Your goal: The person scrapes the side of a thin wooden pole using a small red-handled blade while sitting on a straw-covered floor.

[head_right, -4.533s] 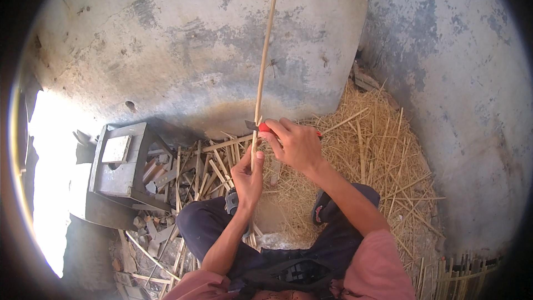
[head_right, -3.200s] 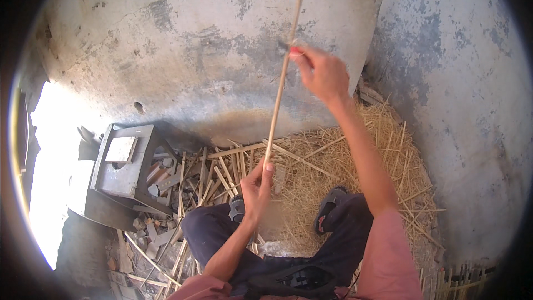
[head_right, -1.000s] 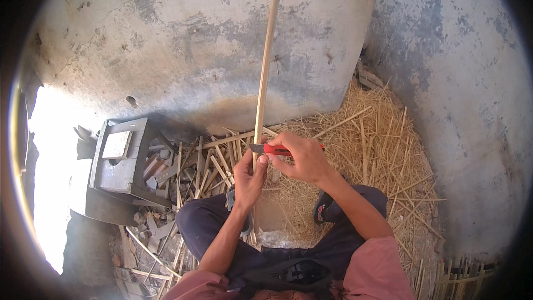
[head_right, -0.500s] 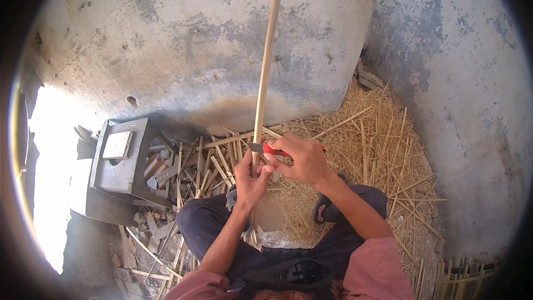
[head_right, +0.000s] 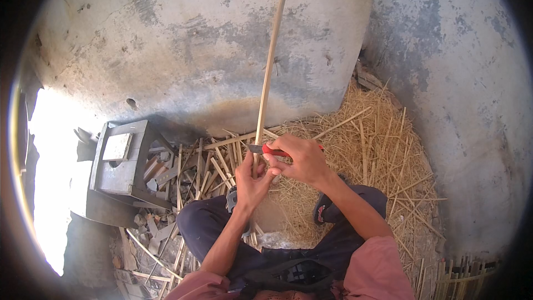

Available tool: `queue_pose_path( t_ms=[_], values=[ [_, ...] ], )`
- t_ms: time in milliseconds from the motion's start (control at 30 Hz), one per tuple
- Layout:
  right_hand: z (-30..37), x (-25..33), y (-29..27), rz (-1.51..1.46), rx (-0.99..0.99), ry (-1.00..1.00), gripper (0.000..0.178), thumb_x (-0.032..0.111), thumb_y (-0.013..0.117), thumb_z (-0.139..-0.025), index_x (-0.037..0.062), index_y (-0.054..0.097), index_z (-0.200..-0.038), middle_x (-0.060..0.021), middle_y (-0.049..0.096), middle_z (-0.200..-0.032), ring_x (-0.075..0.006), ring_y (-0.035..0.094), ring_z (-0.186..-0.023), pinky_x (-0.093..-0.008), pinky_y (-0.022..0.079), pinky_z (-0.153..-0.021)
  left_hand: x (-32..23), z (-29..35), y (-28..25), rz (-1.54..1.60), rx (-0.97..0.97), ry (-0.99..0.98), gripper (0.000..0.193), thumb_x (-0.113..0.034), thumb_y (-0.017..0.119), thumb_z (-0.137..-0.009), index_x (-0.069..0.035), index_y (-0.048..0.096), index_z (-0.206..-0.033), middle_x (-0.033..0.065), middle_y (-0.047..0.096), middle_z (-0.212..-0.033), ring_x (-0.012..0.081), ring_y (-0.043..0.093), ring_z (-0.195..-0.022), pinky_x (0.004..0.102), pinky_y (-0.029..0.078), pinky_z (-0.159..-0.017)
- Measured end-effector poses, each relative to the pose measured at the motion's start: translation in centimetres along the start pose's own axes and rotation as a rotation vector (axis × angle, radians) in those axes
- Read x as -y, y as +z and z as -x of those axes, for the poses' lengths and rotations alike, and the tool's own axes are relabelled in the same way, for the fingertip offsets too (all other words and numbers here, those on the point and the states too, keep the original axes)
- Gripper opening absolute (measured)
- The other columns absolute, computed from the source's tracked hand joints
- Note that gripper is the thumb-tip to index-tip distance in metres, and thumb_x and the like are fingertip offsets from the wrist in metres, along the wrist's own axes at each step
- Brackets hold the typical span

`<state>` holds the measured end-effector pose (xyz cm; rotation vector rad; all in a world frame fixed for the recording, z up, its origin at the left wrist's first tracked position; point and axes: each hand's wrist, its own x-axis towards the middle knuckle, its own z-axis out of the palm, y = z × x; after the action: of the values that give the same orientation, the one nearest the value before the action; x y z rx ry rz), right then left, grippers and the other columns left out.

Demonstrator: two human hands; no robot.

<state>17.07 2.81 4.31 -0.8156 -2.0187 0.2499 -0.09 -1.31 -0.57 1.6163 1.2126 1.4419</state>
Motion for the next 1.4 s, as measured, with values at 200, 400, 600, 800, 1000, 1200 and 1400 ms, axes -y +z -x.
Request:
queue_pose_path(
  t_ms=[200, 400, 600, 800, 1000, 1200, 1400],
  values=[
    [-0.1, 0.6, -0.3, -0.012, 0.03, 0.023, 0.022, 0.028, 0.08, -0.095, 0.0073, 0.074, -0.101, -0.0056, 0.068, -0.082, -0.0223, 0.071, -0.069, -0.0356, 0.054, -0.06, 1.0, 0.1, -0.2, 0.321, 0.0, -0.07, 0.04, -0.035, 0.067, -0.107, 0.003, 0.063, -0.12, -0.0008, 0.049, -0.069, 0.0066, 0.04, -0.063, 0.0293, 0.033, -0.052],
    [-0.3, 1.0, -1.0, -0.045, 0.16, 0.098, 0.021, 0.017, 0.074, -0.096, 0.0064, 0.071, -0.113, -0.0096, 0.072, -0.097, -0.0261, 0.075, -0.084, -0.0373, 0.06, -0.073, 1.5, 0.2, -0.3, 0.128, 0.022, -0.188, 0.026, -0.023, 0.057, -0.114, -0.001, 0.064, -0.124, -0.0073, 0.049, -0.076, 0.0011, 0.041, -0.063, 0.0221, 0.032, -0.053],
    [-0.2, 0.7, -1.2, -0.113, 0.262, 0.153, 0.03, 0.012, 0.069, -0.096, 0.0081, 0.068, -0.126, -0.0117, 0.074, -0.111, -0.0296, 0.076, -0.093, -0.0406, 0.06, -0.081, 0.4, -0.4, 0.0, 0.18, -0.048, -0.181, 0.029, -0.02, 0.064, -0.109, 0.002, 0.063, -0.128, -0.0009, 0.057, -0.073, 0.005, 0.045, -0.068, 0.0277, 0.037, -0.057],
    [-0.2, 0.2, -1.2, -0.047, 0.245, 0.078, 0.03, 0.02, 0.072, -0.099, 0.0098, 0.069, -0.127, -0.011, 0.076, -0.108, -0.0284, 0.076, -0.088, -0.0392, 0.06, -0.077, 0.5, -0.4, 0.0, 0.119, -0.09, -0.107, 0.042, -0.023, 0.067, -0.108, 0.0, 0.06, -0.143, 0.0045, 0.07, -0.085, 0.0064, 0.053, -0.077, 0.0279, 0.048, -0.068],
    [-0.3, 0.6, -1.4, -0.056, 0.226, 0.05, 0.03, 0.016, 0.077, -0.095, 0.0098, 0.073, -0.124, -0.0101, 0.077, -0.101, -0.0279, 0.076, -0.081, -0.0373, 0.06, -0.068, 0.3, -0.3, -0.5, 0.066, -0.071, -0.106, 0.041, -0.022, 0.067, -0.108, 0.001, 0.064, -0.142, 0.0005, 0.073, -0.102, 0.0052, 0.056, -0.085, 0.0238, 0.051, -0.077],
    [-0.3, 1.3, -1.3, -0.02, 0.173, -0.021, 0.036, 0.011, 0.079, -0.091, 0.01, 0.073, -0.126, -0.0094, 0.076, -0.099, -0.027, 0.075, -0.074, -0.0358, 0.058, -0.061, 0.9, 0.0, -0.5, 0.055, -0.113, -0.105, 0.039, -0.027, 0.069, -0.108, 0.001, 0.068, -0.135, -0.0006, 0.069, -0.091, 0.0043, 0.053, -0.079, 0.0238, 0.046, -0.067],
    [-0.1, 1.8, -1.1, 0.086, 0.153, -0.067, 0.037, 0.017, 0.076, -0.094, 0.0128, 0.071, -0.13, -0.006, 0.074, -0.098, -0.0238, 0.073, -0.072, -0.0354, 0.058, -0.061, 1.5, 0.2, -0.5, -0.03, -0.168, -0.076, 0.034, -0.032, 0.071, -0.106, 0.0, 0.071, -0.116, 0.0043, 0.056, -0.064, 0.007, 0.047, -0.058, 0.0299, 0.043, -0.055]
  ],
)
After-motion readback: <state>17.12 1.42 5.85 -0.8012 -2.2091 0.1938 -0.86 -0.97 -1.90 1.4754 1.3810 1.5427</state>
